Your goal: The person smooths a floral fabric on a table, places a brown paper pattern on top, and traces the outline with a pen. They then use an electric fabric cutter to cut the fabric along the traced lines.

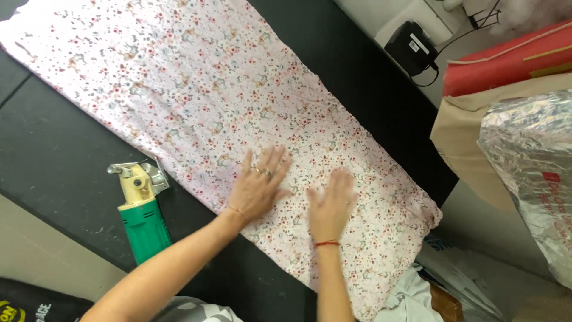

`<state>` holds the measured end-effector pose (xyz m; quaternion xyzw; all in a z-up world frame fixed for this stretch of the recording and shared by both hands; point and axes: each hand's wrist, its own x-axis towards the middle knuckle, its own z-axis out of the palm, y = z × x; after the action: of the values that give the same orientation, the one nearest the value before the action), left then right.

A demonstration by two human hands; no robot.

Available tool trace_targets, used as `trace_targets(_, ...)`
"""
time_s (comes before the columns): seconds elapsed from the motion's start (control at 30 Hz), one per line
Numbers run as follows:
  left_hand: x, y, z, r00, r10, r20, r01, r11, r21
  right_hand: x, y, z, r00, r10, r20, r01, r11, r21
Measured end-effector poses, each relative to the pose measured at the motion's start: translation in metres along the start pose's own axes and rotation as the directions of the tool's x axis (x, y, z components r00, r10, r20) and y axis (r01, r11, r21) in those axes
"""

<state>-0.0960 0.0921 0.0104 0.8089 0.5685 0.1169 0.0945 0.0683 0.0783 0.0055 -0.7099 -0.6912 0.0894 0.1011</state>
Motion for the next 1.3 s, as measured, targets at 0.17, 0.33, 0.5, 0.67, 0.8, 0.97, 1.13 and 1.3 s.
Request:
trace_targets(0.17,-0.050,0.034,0.021,0.967,0.198,-0.158,-0.203,0.979,-0.019,0.010,0.042,0.007,0.932,0.342,-0.119,-0.356,0.926,-0.127)
trace_targets(0.33,-0.109,0.070,0.046,0.826,0.474,-0.306,-0.564,0.695,-0.446,0.008,-0.031,0.014,0.993,-0.101,-0.060,0.110,0.979,0.172)
trace_targets(0.5,-0.105,0.045,0.040,0.856,0.500,-0.132,-0.457,0.611,-0.647,-0.021,-0.017,0.024,0.999,-0.033,0.030,0.033,0.999,-0.008)
trace_targets(0.67,-0.022,0.008,0.034,0.959,0.275,-0.074,-0.259,0.733,-0.629,-0.041,0.013,-0.004,0.905,0.410,-0.119,-0.423,0.898,-0.122)
trace_targets(0.8,0.042,0.000,0.016,0.962,0.192,0.195,-0.176,0.980,-0.097,-0.007,-0.058,-0.040,0.798,0.584,0.147,-0.595,0.803,0.038)
trace_targets(0.97,0.054,0.002,0.019,0.949,0.187,0.252,-0.187,0.982,-0.025,0.030,-0.042,0.009,0.993,0.053,0.104,-0.077,0.969,0.236)
trace_targets(1.13,0.035,-0.006,0.023,0.981,0.194,0.014,-0.193,0.979,-0.067,0.076,0.010,0.009,0.959,0.283,-0.016,-0.283,0.955,-0.094)
trace_targets(1.3,0.011,0.000,0.012,0.987,0.163,-0.001,-0.163,0.982,-0.096,0.036,0.011,0.005,0.923,0.331,-0.196,-0.357,0.927,-0.114)
